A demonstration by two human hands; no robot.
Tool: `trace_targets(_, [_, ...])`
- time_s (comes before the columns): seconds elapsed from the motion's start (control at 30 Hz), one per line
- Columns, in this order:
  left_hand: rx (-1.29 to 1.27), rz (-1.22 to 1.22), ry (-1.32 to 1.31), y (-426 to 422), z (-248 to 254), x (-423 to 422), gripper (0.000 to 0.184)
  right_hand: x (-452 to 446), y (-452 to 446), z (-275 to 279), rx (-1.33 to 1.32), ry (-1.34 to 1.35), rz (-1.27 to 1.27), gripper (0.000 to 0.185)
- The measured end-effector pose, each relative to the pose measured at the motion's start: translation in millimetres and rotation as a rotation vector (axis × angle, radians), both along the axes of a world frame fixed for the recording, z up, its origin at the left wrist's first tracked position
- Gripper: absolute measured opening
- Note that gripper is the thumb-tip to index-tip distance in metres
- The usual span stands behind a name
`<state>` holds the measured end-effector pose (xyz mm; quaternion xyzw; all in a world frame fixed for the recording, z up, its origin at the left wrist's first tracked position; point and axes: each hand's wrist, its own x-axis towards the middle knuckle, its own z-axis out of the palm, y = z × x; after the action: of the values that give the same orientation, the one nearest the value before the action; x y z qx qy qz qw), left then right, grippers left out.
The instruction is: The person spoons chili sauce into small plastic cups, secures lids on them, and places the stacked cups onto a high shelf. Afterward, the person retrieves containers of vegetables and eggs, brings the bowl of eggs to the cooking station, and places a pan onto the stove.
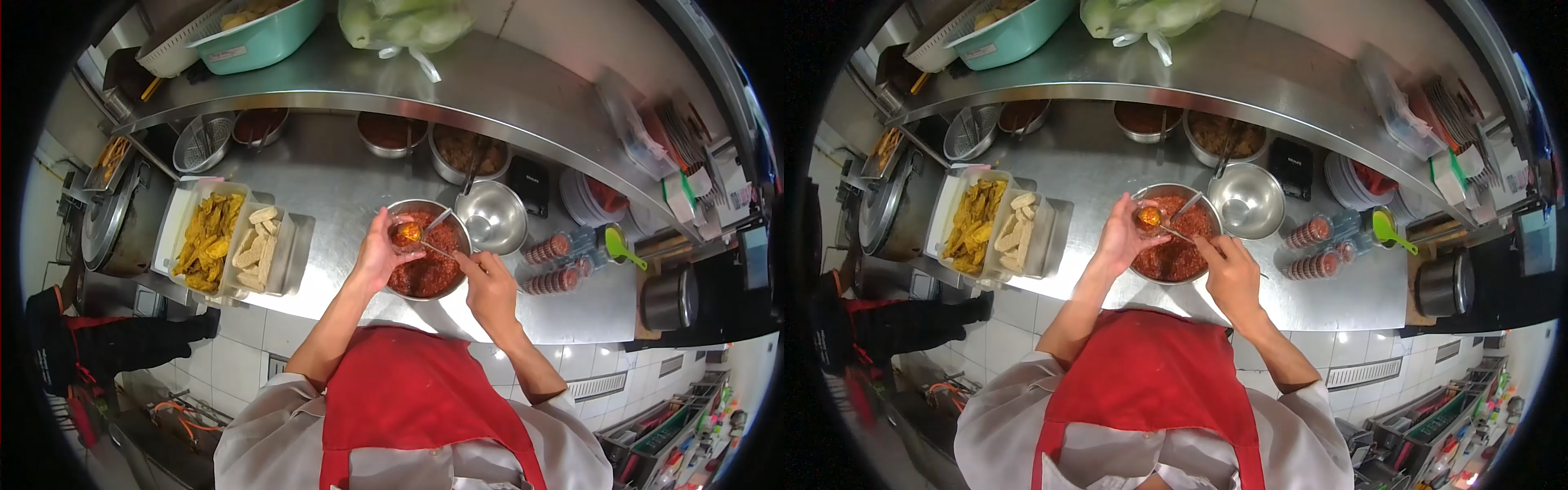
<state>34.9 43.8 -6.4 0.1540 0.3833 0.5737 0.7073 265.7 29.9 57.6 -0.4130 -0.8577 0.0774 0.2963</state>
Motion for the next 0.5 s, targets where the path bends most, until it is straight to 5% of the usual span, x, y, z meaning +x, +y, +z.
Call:
trace_targets(0.2, [0.047, 0.198, 0.135, -9, 9, -4, 0.054, 8, 21, -2, -0.671, 0.48, 0.002, 0.021])
trace_targets(0.33, [0.062, 0.422, 0.338, -33, 7, -26, 0.05, 6, 44, -8, -0.554, 0.273, -0.012, 0.022])
trace_targets(0.43, [-0.026, 0.472, 0.308, -49, -2, -46, 0.049, -17, 48, -47, -0.139, -0.298, -0.004, 0.021])
trace_targets(0.5, [-0.069, 0.47, 0.303, -57, -3, -50, 0.048, -37, 49, -78, -0.035, -0.41, 0.046, 0.015])
